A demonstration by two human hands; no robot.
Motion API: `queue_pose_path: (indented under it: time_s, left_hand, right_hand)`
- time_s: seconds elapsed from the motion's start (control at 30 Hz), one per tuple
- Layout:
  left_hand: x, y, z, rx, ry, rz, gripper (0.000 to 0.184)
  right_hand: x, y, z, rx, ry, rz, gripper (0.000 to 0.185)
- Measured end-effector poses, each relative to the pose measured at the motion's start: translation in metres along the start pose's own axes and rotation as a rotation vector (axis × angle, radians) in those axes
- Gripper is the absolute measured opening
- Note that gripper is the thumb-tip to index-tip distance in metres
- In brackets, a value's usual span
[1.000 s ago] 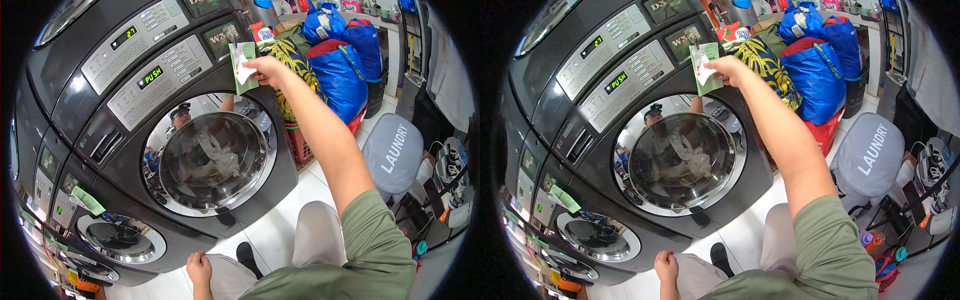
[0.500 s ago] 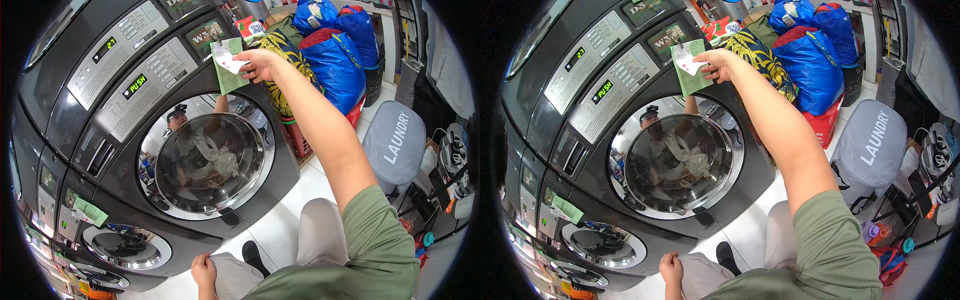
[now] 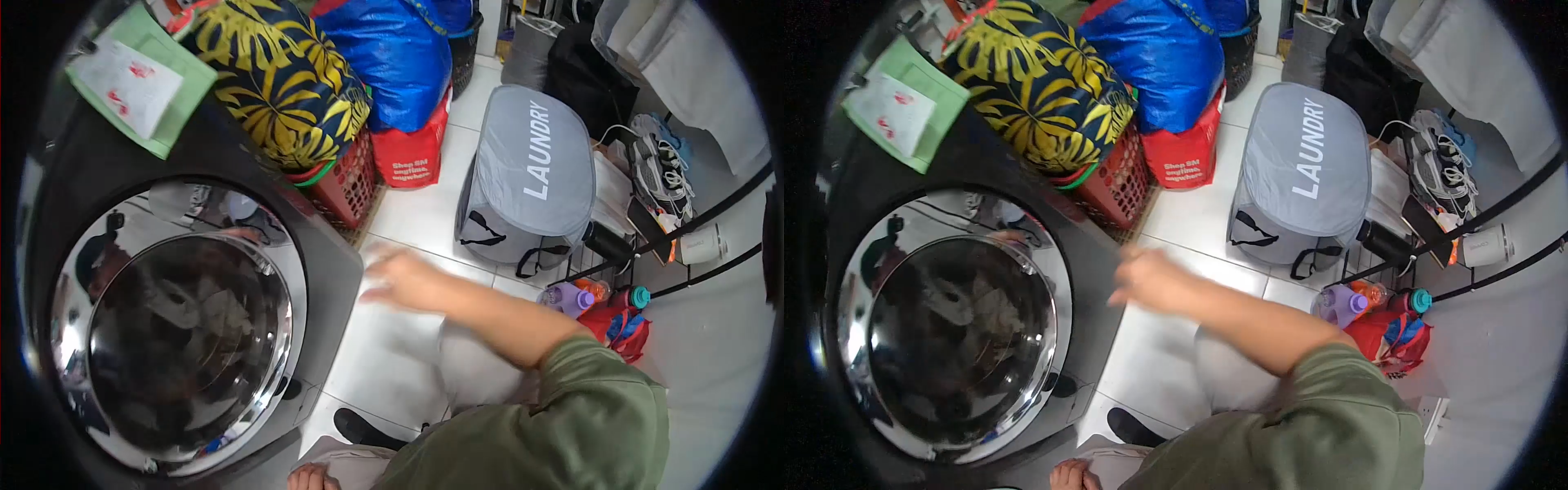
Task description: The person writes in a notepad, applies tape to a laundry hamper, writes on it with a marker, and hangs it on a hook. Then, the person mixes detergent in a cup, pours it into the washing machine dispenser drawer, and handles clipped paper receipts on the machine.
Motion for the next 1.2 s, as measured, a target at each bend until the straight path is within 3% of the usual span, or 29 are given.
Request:
queue_pose_path:
  time_s: [0.03, 0.1, 0.17, 0.2, 0.27, 0.3, 0.4, 0.47, 0.57, 0.67, 0.73, 0.8, 0.83, 0.87, 0.9, 0.93, 0.97, 1.0, 1.03, 1.1, 1.2]
  left_hand:
    - [-0.012, -0.007, -0.003, 0.009, -0.022, 0.010, 0.017]
    - [-0.034, -0.023, -0.009, 0.055, -0.063, 0.013, 0.016]
    - [-0.052, -0.040, -0.019, 0.136, -0.104, -0.010, 0.016]
    - [-0.067, -0.050, -0.025, 0.130, -0.236, 0.091, 0.016]
    - [-0.081, -0.067, -0.042, 0.107, -0.520, 0.309, 0.017]
    - [-0.092, -0.074, -0.052, 0.258, -0.507, 0.283, 0.020]
    - [-0.134, -0.075, -0.080, 0.373, -0.490, -0.052, 0.023]
    - [-0.166, -0.047, -0.097, 0.339, -0.496, -0.265, 0.029]
    - [-0.225, 0.033, -0.115, 0.381, -0.378, -0.495, 0.046]
    - [-0.265, 0.092, -0.122, 0.196, -0.104, -0.634, 0.082]
    - [-0.272, 0.109, -0.120, 0.040, 0.076, -0.725, 0.100]
    - [-0.270, 0.122, -0.091, 0.020, 0.399, -0.769, 0.100]
    - [-0.273, 0.129, -0.064, 0.002, 0.431, -0.712, 0.100]
    - [-0.263, 0.137, -0.031, -0.007, 0.444, -0.638, 0.100]
    - [-0.255, 0.147, 0.001, -0.116, 0.341, -0.550, 0.097]
    - [-0.248, 0.148, 0.021, -0.112, 0.315, -0.568, 0.071]
    - [-0.239, 0.143, 0.035, -0.147, 0.275, -0.639, 0.053]
    - [-0.228, 0.140, 0.047, -0.174, 0.236, -0.714, 0.036]
    - [-0.211, 0.145, 0.063, -0.062, 0.336, -0.733, 0.020]
    - [-0.174, 0.148, 0.090, -0.060, 0.390, -0.697, 0.020]
    - [-0.121, 0.142, 0.092, -0.044, 0.437, -0.545, 0.022]
  right_hand:
    - [0.006, 0.030, 0.033, 0.232, 0.168, -0.051, 0.051]
    - [0.031, 0.077, 0.098, 0.698, 0.350, -0.365, 0.066]
    - [0.075, 0.138, 0.117, 1.039, 0.218, -0.809, 0.071]
    - [0.095, 0.163, 0.122, 1.150, 0.133, -0.992, 0.069]
    - [0.125, 0.200, 0.132, 1.321, 0.136, -0.756, 0.058]
    - [0.132, 0.197, 0.136, 1.396, 0.119, -0.636, 0.053]
    - [0.120, 0.205, 0.171, 0.965, 0.022, -0.804, 0.044]
    - [0.085, 0.177, 0.202, 1.088, 0.122, -0.537, 0.039]
    - [0.026, 0.099, 0.250, 1.119, 0.330, -0.319, 0.032]
    - [-0.013, 0.057, 0.290, 1.154, 0.394, -0.177, 0.025]
    - [-0.028, 0.030, 0.304, 0.918, 0.252, -0.390, 0.023]
    - [-0.035, 0.020, 0.320, 0.708, -0.059, -0.291, 0.029]
    - [-0.029, -0.007, 0.326, 0.839, -0.171, -0.284, 0.033]
    - [-0.018, -0.037, 0.322, 0.728, -0.244, -0.293, 0.031]
    - [-0.010, -0.042, 0.322, 0.727, -0.234, -0.277, 0.031]
    - [-0.004, -0.049, 0.327, 0.737, -0.213, -0.259, 0.031]
    - [0.007, -0.067, 0.324, 0.570, -0.206, -0.500, 0.038]
    - [0.013, -0.074, 0.323, 0.542, -0.188, -0.378, 0.041]
    - [0.016, -0.075, 0.325, 0.525, -0.162, -0.256, 0.044]
    - [0.033, -0.082, 0.327, 0.377, -0.053, -0.042, 0.053]
    - [0.081, -0.085, 0.329, 0.055, 0.172, -0.076, 0.052]
Point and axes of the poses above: each hand's wrist, its own x-axis away from the middle knuckle, its own z-axis out of the back of the hand, y = z × x, the point moved 4 cm from there along -x, towards the middle knuckle, and after that the axes turned 6 degrees about y, right-handed, at the moved point
